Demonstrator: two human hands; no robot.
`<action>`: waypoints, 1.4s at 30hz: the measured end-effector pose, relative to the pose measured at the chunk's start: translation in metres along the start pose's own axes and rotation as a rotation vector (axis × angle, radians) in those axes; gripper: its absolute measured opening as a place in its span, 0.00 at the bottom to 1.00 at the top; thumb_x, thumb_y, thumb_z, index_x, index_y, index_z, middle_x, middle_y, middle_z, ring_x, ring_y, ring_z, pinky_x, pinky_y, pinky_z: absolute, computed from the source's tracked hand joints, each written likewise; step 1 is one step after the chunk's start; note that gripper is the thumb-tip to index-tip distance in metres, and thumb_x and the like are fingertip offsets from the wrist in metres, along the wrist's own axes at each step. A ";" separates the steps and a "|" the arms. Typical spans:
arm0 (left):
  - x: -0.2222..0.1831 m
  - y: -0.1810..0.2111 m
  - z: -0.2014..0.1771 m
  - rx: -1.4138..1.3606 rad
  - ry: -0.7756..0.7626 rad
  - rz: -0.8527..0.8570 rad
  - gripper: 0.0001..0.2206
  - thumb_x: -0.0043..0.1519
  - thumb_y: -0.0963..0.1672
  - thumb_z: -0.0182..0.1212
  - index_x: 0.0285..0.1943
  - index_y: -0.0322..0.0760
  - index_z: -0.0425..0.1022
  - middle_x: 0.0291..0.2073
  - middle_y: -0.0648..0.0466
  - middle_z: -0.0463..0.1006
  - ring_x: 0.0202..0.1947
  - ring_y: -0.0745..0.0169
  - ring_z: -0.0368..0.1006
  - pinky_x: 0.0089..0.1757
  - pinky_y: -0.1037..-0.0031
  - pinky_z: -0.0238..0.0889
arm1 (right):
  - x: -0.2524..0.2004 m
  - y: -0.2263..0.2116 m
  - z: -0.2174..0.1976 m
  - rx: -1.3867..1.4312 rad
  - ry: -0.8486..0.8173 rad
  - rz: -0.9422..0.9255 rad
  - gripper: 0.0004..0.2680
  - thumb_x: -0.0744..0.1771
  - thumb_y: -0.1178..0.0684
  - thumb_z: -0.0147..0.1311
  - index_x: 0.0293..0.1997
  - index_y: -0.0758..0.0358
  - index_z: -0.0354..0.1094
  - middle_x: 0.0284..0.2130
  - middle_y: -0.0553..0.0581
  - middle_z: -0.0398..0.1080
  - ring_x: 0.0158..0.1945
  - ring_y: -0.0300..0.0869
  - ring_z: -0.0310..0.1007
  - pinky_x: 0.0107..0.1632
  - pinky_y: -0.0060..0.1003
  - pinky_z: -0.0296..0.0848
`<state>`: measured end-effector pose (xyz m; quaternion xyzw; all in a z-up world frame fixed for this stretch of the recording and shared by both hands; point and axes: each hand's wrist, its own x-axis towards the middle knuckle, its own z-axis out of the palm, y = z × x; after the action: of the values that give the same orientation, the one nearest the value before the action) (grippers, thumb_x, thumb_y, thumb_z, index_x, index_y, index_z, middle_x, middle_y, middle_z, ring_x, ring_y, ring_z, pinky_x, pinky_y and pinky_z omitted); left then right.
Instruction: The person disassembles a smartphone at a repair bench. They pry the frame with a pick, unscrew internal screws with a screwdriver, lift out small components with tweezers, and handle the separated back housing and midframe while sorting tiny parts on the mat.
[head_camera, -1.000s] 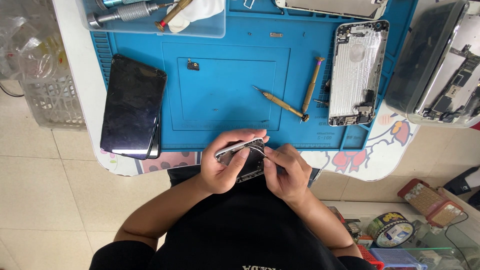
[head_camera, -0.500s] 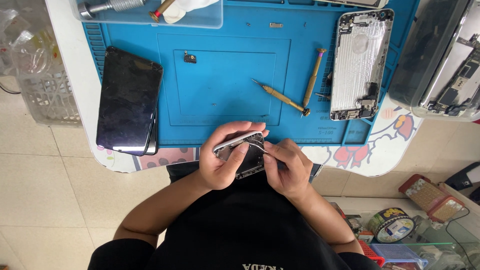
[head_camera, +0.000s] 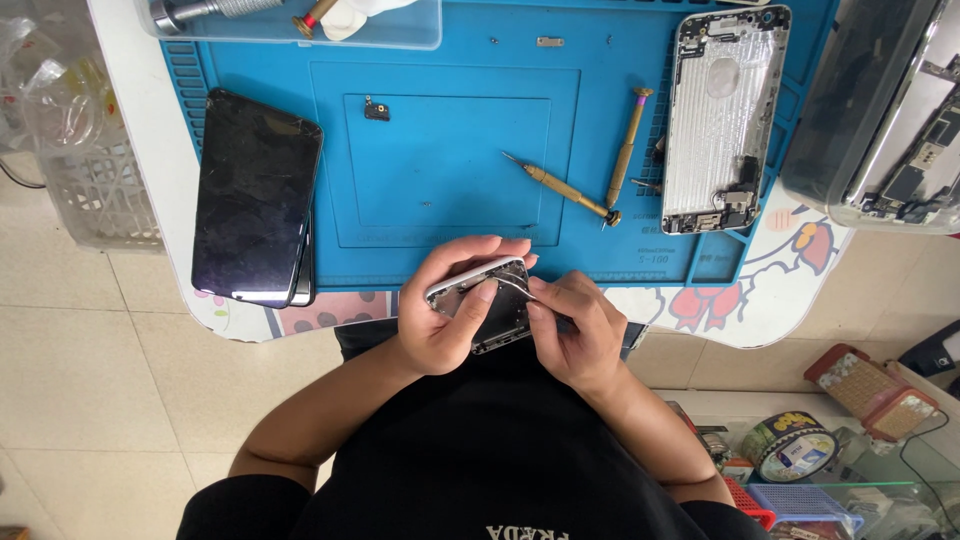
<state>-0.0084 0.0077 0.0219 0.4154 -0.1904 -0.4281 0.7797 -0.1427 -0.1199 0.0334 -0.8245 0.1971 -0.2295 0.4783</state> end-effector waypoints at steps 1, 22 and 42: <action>0.000 -0.001 0.000 0.000 -0.001 -0.001 0.16 0.74 0.35 0.48 0.71 0.26 0.59 0.66 0.36 0.70 0.67 0.43 0.72 0.67 0.56 0.67 | 0.000 0.000 0.000 0.000 0.001 0.001 0.10 0.67 0.67 0.60 0.51 0.68 0.67 0.29 0.57 0.70 0.29 0.41 0.69 0.33 0.33 0.67; -0.002 -0.006 -0.002 0.013 -0.006 -0.007 0.17 0.75 0.35 0.48 0.72 0.27 0.58 0.67 0.37 0.70 0.65 0.46 0.72 0.65 0.60 0.67 | 0.000 0.001 0.005 -0.046 0.039 -0.037 0.10 0.66 0.69 0.60 0.50 0.68 0.67 0.31 0.58 0.72 0.30 0.44 0.71 0.34 0.35 0.69; -0.003 -0.009 -0.004 0.067 -0.027 -0.007 0.18 0.75 0.36 0.49 0.75 0.28 0.56 0.65 0.37 0.70 0.65 0.48 0.72 0.65 0.61 0.67 | 0.005 0.005 -0.003 0.035 -0.008 0.030 0.07 0.67 0.69 0.59 0.48 0.71 0.69 0.28 0.58 0.72 0.27 0.41 0.69 0.31 0.33 0.66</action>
<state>-0.0121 0.0099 0.0126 0.4361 -0.2137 -0.4300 0.7611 -0.1411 -0.1268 0.0313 -0.8137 0.2034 -0.2223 0.4970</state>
